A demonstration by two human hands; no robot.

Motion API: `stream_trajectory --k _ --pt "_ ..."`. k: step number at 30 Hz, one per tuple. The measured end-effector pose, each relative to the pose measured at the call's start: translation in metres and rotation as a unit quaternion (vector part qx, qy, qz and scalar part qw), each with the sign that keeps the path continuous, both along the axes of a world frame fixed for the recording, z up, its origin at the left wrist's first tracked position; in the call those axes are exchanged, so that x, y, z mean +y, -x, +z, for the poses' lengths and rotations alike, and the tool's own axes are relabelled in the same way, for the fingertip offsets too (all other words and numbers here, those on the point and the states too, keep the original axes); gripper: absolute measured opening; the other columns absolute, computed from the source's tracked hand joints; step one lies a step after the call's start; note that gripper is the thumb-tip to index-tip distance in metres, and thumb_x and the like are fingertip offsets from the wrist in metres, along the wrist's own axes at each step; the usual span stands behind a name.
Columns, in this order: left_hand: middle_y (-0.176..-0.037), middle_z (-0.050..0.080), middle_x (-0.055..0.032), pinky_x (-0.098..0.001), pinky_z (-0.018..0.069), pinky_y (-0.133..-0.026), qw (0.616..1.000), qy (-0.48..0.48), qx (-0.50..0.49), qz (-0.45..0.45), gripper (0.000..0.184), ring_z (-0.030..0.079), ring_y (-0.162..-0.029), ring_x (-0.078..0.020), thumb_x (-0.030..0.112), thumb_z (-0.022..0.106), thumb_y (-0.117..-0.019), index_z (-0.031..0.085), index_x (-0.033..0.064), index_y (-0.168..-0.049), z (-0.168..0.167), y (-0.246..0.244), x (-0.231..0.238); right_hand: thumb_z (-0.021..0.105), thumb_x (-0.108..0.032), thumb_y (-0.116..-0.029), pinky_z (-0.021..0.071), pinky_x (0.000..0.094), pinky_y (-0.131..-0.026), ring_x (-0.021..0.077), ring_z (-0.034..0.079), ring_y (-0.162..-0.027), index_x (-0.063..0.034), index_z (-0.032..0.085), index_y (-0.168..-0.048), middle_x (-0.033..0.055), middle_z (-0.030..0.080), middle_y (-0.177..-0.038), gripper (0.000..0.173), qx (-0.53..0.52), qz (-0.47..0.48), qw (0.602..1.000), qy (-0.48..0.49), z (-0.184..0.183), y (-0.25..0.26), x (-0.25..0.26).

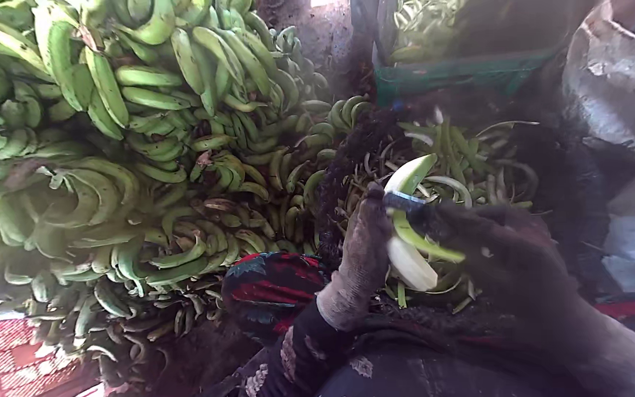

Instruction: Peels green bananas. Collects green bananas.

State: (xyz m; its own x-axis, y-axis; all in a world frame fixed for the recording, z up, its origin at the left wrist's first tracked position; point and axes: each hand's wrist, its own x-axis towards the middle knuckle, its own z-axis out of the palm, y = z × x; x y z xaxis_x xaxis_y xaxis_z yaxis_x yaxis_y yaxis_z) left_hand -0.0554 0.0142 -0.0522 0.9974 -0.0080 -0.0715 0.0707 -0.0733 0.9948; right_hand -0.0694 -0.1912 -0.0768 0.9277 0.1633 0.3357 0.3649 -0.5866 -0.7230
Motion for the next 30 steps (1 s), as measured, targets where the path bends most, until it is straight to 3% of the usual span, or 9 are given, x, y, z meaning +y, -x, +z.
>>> stream_trajectory --k 3,5,11,14,17,20,25,28,30 --pt "-0.129 0.063 -0.0085 -0.0286 0.0507 -0.1 1.0 -0.012 0.007 -0.003 0.056 0.061 -0.114 -0.0065 0.037 0.023 -0.1097 0.05 0.0009 -0.143 -0.003 0.016 -0.007 0.057 -0.036 -0.099 0.0485 0.065 -0.083 0.0405 0.065 -0.102 -0.0193 0.068 -0.136 0.0207 0.069 -0.112 0.042 0.041 -0.072 0.995 0.06 -0.001 -0.019 -0.014" --pt "-0.127 0.062 -0.0098 -0.0258 0.0513 -0.099 0.999 0.0 0.036 0.001 0.054 0.061 -0.112 -0.005 0.031 0.023 -0.1088 0.05 -0.0043 -0.141 -0.006 0.024 -0.001 0.057 -0.042 -0.1012 0.0523 0.0658 -0.081 0.0354 0.07 -0.096 -0.0217 0.074 -0.123 0.0141 0.073 -0.103 0.034 0.177 -0.038 0.979 0.09 0.002 -0.018 -0.033" --pt "-0.133 0.057 -0.0183 -0.0284 0.0475 -0.101 0.999 -0.022 0.003 -0.03 0.051 0.058 -0.118 -0.0103 0.026 0.027 -0.1084 0.045 -0.0074 -0.143 -0.002 -0.028 -0.051 0.047 -0.045 -0.1061 0.0462 0.0665 -0.098 0.0408 0.064 -0.118 -0.0188 0.068 -0.132 0.0176 0.07 -0.123 0.042 0.462 0.103 0.854 0.215 0.02 0.006 -0.022" --pt "-0.135 0.057 -0.0082 -0.0283 0.0536 -0.089 0.988 0.049 -0.045 -0.137 0.049 0.061 -0.11 -0.0086 0.033 0.028 -0.1103 0.034 0.0104 -0.154 0.043 -0.083 -0.124 0.042 -0.043 -0.1075 0.0483 0.0649 -0.095 0.0395 0.065 -0.115 -0.0169 0.066 -0.13 0.0175 0.07 -0.119 0.042 0.469 0.123 0.842 0.236 0.012 -0.003 -0.019" --pt "-0.134 0.06 -0.0081 -0.0428 0.0462 -0.103 0.958 0.146 0.226 -0.095 0.041 0.061 -0.117 -0.0224 0.018 0.028 -0.1121 0.042 0.0195 -0.151 0.149 -0.117 -0.211 0.042 -0.039 -0.1076 0.0462 0.0636 -0.099 0.039 0.063 -0.119 -0.0126 0.066 -0.129 0.019 0.068 -0.122 0.042 0.468 0.107 0.846 0.23 0.007 -0.007 -0.021" --pt "-0.135 0.053 -0.0129 -0.0405 0.0534 -0.093 0.939 0.234 0.018 -0.253 0.052 0.06 -0.113 -0.0213 0.04 0.037 -0.1099 0.031 0.0142 -0.155 0.079 -0.146 -0.218 0.042 -0.039 -0.1076 0.0458 0.0649 -0.098 0.0407 0.061 -0.121 -0.0147 0.063 -0.135 0.0204 0.067 -0.125 0.042 0.474 0.109 0.84 0.241 0.01 -0.01 -0.023" --pt "-0.133 0.06 -0.009 -0.0468 0.0553 -0.095 0.984 0.063 0.066 -0.155 0.053 0.063 -0.115 -0.0226 0.045 0.042 -0.1072 0.039 0.0196 -0.154 0.023 -0.155 -0.098 0.044 -0.041 -0.1062 0.0499 0.0626 -0.094 0.04 0.065 -0.114 -0.0207 0.064 -0.134 0.0186 0.069 -0.118 0.039 0.472 0.108 0.839 0.248 0.015 0.004 -0.014" --pt "-0.11 0.061 -0.0047 -0.0356 0.0562 -0.078 0.998 -0.021 0.055 -0.008 0.047 0.063 -0.091 -0.0134 0.042 0.04 -0.1077 0.043 0.0141 -0.145 0.0 -0.163 0.0 0.041 -0.042 -0.1082 0.0456 0.0593 -0.105 0.0368 0.06 -0.125 -0.0226 0.056 -0.147 0.017 0.065 -0.132 0.046 0.478 0.127 0.843 0.21 0.012 0.012 -0.014" --pt "-0.119 0.06 -0.0084 -0.0385 0.0537 -0.085 0.993 -0.077 0.051 0.068 0.051 0.06 -0.099 -0.0153 0.042 0.038 -0.1068 0.04 0.0122 -0.149 -0.001 -0.166 0.066 0.04 -0.039 -0.1088 0.0429 0.0558 -0.111 0.0312 0.059 -0.131 -0.02 0.056 -0.148 0.0132 0.063 -0.139 0.046 0.466 0.134 0.858 0.167 0.002 0.017 -0.011"
